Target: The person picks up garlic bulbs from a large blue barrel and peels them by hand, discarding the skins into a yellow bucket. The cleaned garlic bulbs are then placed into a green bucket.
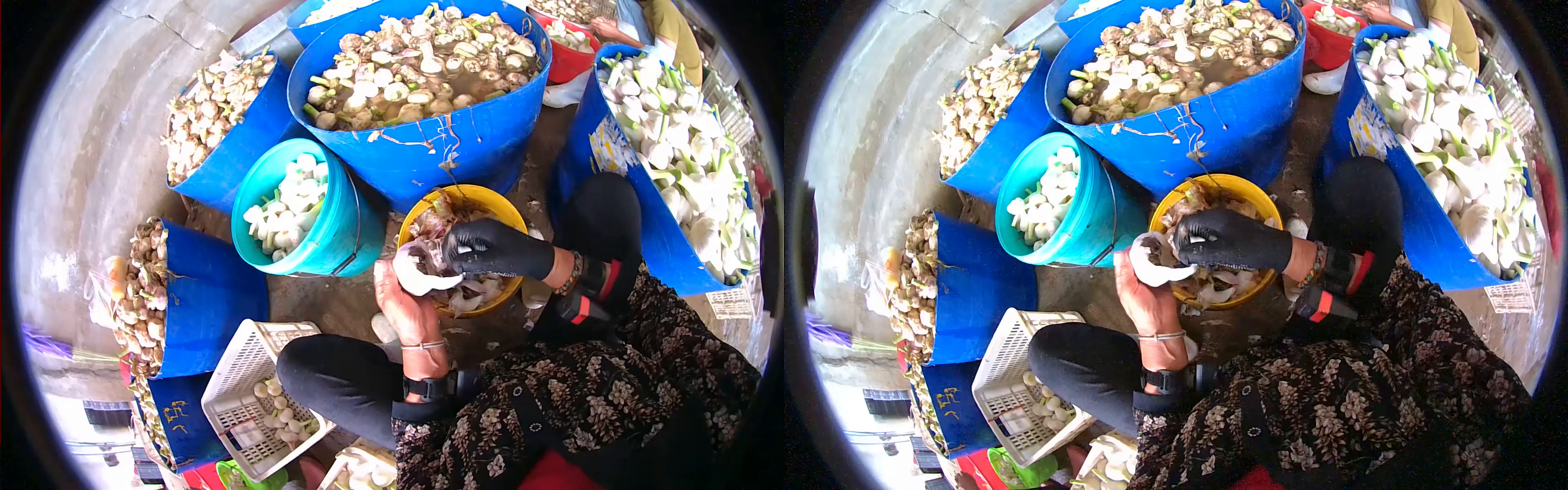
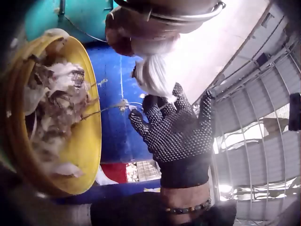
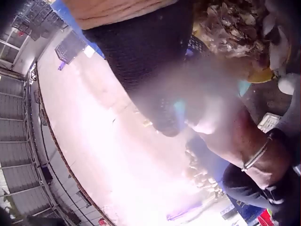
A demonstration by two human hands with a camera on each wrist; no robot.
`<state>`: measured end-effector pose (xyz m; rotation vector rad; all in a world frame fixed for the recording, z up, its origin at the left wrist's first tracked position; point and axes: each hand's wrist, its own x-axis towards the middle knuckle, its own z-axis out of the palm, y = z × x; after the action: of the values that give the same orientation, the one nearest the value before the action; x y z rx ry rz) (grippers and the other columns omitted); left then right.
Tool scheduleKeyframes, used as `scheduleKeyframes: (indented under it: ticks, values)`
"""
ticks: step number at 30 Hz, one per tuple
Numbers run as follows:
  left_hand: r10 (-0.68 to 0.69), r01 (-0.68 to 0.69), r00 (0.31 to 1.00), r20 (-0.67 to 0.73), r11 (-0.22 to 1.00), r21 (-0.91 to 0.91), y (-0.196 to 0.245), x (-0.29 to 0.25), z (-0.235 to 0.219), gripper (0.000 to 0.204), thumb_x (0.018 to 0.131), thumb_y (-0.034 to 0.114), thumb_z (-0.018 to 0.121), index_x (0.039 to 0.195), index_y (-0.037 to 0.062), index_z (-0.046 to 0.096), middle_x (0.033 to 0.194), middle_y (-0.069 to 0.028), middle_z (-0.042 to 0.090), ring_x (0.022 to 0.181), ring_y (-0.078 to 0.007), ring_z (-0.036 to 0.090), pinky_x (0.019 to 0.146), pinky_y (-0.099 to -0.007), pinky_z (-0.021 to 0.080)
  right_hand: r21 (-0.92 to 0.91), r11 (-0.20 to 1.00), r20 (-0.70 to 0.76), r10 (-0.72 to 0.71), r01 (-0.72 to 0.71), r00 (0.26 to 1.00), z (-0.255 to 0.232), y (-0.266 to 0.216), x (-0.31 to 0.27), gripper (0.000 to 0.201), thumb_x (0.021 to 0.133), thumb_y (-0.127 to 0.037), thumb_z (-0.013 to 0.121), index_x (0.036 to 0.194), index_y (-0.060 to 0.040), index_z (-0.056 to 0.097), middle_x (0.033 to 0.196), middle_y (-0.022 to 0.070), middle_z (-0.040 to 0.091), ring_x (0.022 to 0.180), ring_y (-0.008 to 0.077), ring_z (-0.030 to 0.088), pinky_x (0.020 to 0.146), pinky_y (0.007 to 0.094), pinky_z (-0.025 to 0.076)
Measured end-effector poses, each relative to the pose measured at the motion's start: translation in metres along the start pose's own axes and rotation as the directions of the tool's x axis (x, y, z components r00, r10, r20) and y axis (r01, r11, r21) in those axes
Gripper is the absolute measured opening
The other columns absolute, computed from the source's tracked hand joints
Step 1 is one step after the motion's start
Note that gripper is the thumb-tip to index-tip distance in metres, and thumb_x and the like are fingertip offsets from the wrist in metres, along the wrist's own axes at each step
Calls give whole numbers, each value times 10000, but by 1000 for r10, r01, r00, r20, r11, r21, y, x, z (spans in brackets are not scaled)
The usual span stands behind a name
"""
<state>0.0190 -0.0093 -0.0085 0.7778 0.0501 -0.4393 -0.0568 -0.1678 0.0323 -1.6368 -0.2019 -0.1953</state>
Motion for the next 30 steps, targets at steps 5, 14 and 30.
scheduleKeyframes:
  ticks: [5,14,30]
  values:
    - [320,-286,944,-82,916,281,-2,-4,11,247,955,285,516,929,45,568,885,-32,605,814,-134,588,762,-290,492,-635,766,-77,-195,103,978,20,-5,-4,403,742,-338,717,943,-22,567,859,165,612,780,356,600,679,420,469]
    - [-161,161,985,-57,987,8,-2,-8,12,313,914,306,517,1036,20,548,1011,-80,614,885,-200,607,815,-324,488,-606,770,30,-230,201,973,41,7,-5,216,760,-179,685,891,-50,572,801,130,593,718,356,581,623,409,462]
    - [-372,370,925,-75,928,-38,5,-13,15,438,890,437,524,1037,33,612,996,-94,666,889,-241,639,832,-366,502,-607,767,150,-145,207,978,24,2,-1,148,774,-159,622,870,-51,589,774,141,621,719,349,619,618,420,490]
